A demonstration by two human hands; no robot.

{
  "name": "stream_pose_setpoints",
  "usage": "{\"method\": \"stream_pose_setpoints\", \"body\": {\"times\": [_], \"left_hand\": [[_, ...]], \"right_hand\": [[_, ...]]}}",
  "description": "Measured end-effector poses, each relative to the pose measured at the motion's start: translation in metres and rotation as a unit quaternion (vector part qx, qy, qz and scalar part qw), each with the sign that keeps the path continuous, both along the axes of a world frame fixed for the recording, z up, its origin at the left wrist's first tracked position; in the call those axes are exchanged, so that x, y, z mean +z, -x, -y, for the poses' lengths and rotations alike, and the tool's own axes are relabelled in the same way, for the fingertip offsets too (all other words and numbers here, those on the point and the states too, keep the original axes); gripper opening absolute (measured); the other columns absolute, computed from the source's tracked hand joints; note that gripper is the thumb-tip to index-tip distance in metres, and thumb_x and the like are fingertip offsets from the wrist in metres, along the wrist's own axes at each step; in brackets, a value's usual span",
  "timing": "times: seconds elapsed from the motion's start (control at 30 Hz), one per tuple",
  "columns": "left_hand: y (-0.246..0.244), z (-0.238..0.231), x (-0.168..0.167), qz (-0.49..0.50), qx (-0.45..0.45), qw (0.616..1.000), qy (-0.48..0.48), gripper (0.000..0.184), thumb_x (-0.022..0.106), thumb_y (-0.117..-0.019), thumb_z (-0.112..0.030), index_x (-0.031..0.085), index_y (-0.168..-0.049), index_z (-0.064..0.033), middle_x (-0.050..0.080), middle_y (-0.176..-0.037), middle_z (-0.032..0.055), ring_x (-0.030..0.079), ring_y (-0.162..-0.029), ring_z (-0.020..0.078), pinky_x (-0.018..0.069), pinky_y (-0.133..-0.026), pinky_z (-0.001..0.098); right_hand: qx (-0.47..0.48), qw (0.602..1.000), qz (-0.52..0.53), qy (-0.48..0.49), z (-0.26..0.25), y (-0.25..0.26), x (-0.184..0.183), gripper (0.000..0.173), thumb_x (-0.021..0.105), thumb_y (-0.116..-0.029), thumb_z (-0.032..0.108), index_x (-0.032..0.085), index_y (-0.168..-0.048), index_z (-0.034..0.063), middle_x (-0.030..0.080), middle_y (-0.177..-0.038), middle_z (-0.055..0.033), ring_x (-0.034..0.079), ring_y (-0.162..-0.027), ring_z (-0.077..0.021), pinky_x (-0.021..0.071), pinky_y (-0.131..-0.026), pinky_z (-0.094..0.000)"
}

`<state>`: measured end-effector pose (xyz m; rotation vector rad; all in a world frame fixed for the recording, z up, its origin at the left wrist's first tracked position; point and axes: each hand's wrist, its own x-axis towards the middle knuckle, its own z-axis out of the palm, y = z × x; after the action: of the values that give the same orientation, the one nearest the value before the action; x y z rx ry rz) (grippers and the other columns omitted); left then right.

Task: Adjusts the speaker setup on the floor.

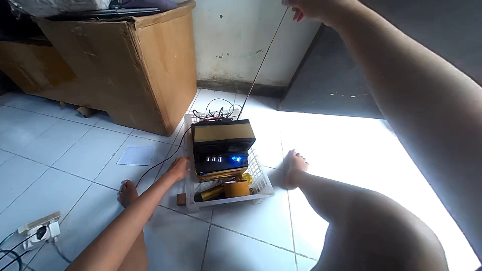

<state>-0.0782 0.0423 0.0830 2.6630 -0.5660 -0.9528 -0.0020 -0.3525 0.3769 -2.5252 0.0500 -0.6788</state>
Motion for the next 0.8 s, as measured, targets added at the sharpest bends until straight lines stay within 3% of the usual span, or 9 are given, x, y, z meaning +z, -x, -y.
{"method": "stream_pose_setpoints", "body": {"times": [0.17,0.23,0.3,0.4,0.53,0.63,0.73,0.8], "left_hand": [[0.005,0.005,0.005,0.003,0.002,0.999,-0.045,0.057,0.054,-0.1065,-0.019,0.035,-0.154,0.0061,0.049,-0.147,0.0324,0.046,-0.139,0.0451,0.0358,-0.114,0.0581],[0.006,0.007,0.006,0.009,0.002,0.998,-0.059,0.062,0.058,-0.1050,-0.025,0.035,-0.154,0.0053,0.047,-0.148,0.0326,0.045,-0.140,0.0459,0.0352,-0.113,0.0605],[0.007,0.008,0.011,0.013,0.025,0.998,-0.054,0.070,0.065,-0.1013,-0.032,0.037,-0.154,0.0045,0.040,-0.152,0.0344,0.036,-0.145,0.0488,0.0298,-0.115,0.0640],[0.005,0.010,0.018,0.034,0.074,0.997,0.002,0.088,0.075,-0.0939,-0.034,0.028,-0.156,0.0063,0.026,-0.160,0.0341,0.026,-0.149,0.0489,0.0234,-0.119,0.0633],[-0.003,0.011,0.014,0.052,0.097,0.978,0.178,0.100,0.083,-0.0867,-0.025,0.021,-0.156,0.0104,0.027,-0.161,0.0319,0.029,-0.151,0.0405,0.0237,-0.124,0.0469],[-0.006,0.018,0.013,0.057,0.105,0.948,0.294,0.092,0.087,-0.0822,-0.019,0.034,-0.152,0.0091,0.040,-0.154,0.0296,0.040,-0.144,0.0358,0.0314,-0.120,0.0440],[-0.010,0.026,0.015,0.028,0.123,0.936,0.327,0.089,0.086,-0.0834,-0.020,0.035,-0.150,0.0081,0.047,-0.149,0.0283,0.047,-0.140,0.0321,0.0364,-0.117,0.0415],[-0.011,0.031,0.017,0.006,0.141,0.933,0.331,0.085,0.083,-0.0869,-0.023,0.035,-0.150,0.0084,0.051,-0.145,0.0278,0.050,-0.137,0.0299,0.0388,-0.116,0.0401]], "right_hand": [[0.025,0.999,-0.023,0.013,-0.035,0.017,-0.007,0.031,0.060,-0.1047,0.020,0.065,-0.112,-0.0099,0.066,-0.095,-0.0181,0.063,-0.070,-0.0125,0.0559,-0.073,-0.0297],[0.026,0.999,-0.024,0.018,-0.037,0.013,-0.010,0.031,0.060,-0.1050,0.020,0.065,-0.111,-0.0102,0.065,-0.095,-0.0181,0.062,-0.070,-0.0125,0.0553,-0.073,-0.0295],[0.021,1.000,-0.017,0.015,-0.039,0.009,-0.011,0.030,0.060,-0.1045,0.019,0.065,-0.110,-0.0096,0.065,-0.093,-0.0161,0.061,-0.068,-0.0109,0.0547,-0.071,-0.0282],[0.010,1.000,-0.008,0.007,-0.034,0.005,-0.014,0.030,0.061,-0.1041,0.021,0.065,-0.111,-0.0087,0.064,-0.093,-0.0144,0.060,-0.067,-0.0098,0.0540,-0.071,-0.0274],[-0.026,0.998,0.011,-0.054,-0.002,-0.001,-0.030,0.035,0.060,-0.1044,0.025,0.064,-0.117,-0.0064,0.066,-0.096,-0.0140,0.062,-0.068,-0.0097,0.0560,-0.071,-0.0283],[-0.061,0.992,0.019,-0.109,0.020,0.006,-0.049,0.039,0.053,-0.1077,0.029,0.062,-0.121,-0.0055,0.066,-0.096,-0.0117,0.063,-0.067,-0.0076,0.0562,-0.069,-0.0268],[-0.047,0.982,0.033,-0.179,0.034,0.021,-0.073,0.044,0.046,-0.1103,0.034,0.059,-0.123,-0.0061,0.065,-0.095,-0.0090,0.061,-0.065,-0.0054,0.0545,-0.066,-0.0234],[-0.011,0.974,0.036,-0.224,0.034,0.034,-0.091,0.046,0.043,-0.1109,0.035,0.051,-0.133,-0.0037,0.063,-0.100,-0.0084,0.062,-0.070,-0.0065,0.0538,-0.067,-0.0241]]}}
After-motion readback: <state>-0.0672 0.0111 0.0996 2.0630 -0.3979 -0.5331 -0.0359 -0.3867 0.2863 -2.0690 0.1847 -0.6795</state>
